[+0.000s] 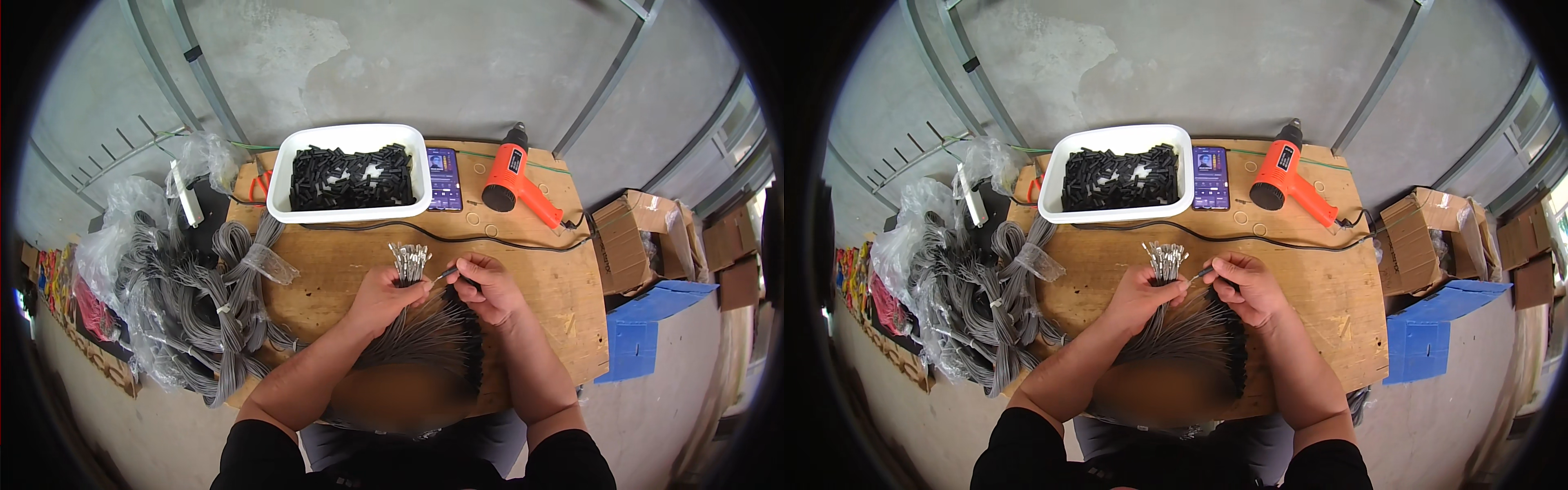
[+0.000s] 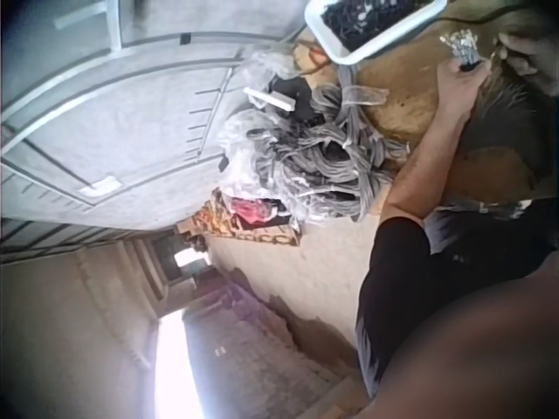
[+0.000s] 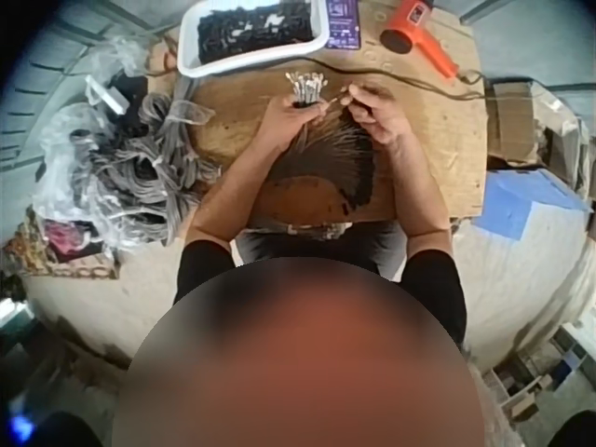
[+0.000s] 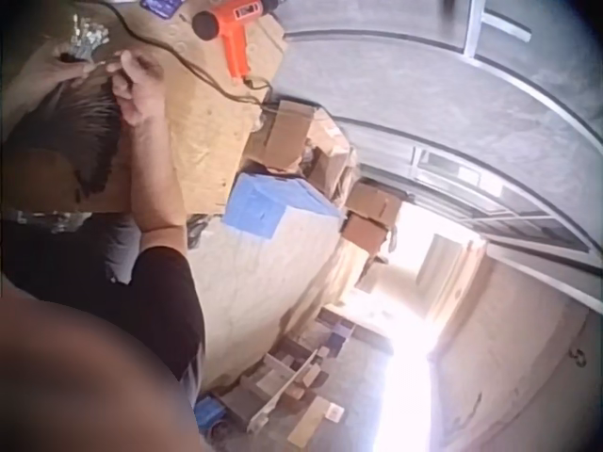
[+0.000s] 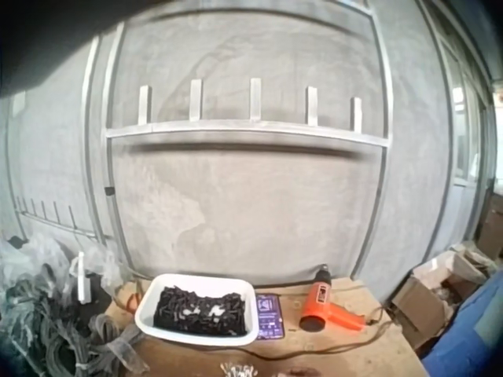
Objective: Manually sliding heat shrink tubing onto wire terminals at a workbench.
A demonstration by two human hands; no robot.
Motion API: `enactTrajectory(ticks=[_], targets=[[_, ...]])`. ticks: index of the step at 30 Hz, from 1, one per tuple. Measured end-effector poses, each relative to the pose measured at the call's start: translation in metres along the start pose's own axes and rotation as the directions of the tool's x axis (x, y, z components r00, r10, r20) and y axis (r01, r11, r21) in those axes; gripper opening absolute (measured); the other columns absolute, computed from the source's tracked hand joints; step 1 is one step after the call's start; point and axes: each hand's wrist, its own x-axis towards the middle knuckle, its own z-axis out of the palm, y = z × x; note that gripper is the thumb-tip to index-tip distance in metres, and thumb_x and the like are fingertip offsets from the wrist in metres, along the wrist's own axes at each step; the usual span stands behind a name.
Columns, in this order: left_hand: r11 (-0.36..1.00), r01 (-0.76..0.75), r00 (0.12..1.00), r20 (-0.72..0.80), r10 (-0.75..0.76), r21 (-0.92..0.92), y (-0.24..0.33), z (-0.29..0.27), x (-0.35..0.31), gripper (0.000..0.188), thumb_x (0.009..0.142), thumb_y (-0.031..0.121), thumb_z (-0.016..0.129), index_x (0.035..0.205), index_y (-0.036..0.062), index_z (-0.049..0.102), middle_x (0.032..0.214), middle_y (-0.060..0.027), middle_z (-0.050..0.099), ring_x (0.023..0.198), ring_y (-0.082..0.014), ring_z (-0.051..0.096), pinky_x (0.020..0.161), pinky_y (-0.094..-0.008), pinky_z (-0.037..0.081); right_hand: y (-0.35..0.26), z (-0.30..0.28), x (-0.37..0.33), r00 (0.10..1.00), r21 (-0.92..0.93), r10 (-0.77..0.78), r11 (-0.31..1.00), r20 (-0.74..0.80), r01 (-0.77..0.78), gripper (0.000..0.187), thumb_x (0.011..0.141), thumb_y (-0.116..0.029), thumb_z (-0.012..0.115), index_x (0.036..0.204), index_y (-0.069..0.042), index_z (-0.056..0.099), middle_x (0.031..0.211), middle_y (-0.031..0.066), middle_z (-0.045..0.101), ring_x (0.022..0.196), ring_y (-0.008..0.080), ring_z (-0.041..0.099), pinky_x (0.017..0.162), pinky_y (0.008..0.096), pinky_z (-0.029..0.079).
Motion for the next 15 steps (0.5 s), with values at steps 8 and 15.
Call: enactTrajectory(ticks=[8,15], targets=[[0.999,0.032,0.999,0.009,-0.032,-0.007,-0.0035,-0.0024,0.0003,0.007,0.089,0.001,0.067,0.093,-0.0040,0.066,0.079,-0.0064,0.064,0.069,-0.0128,0.058,0.065,-0.0267,0.047,0.0016,0.0029,-0.0007,1.000,-0.068,-0.008,0.998,0.023,0.009,0.017,0.094,-0.015,0.066,0.102,0.001,0.064,0.086,0.0103,0.069,0.053,0.0061,0.042,0.048,0.0183,0.034],[0.999,0.038,0.999,0.009,-0.038,-0.010,-0.0049,-0.0036,0.0004,0.008,0.090,0.002,0.068,0.096,-0.0042,0.066,0.080,-0.0068,0.064,0.070,-0.0135,0.058,0.065,-0.0274,0.047,0.0019,0.0031,-0.0019,0.999,-0.073,-0.005,0.997,0.046,0.009,0.015,0.095,-0.015,0.066,0.099,0.000,0.064,0.087,0.0121,0.069,0.057,0.0070,0.047,0.051,0.0187,0.037]])
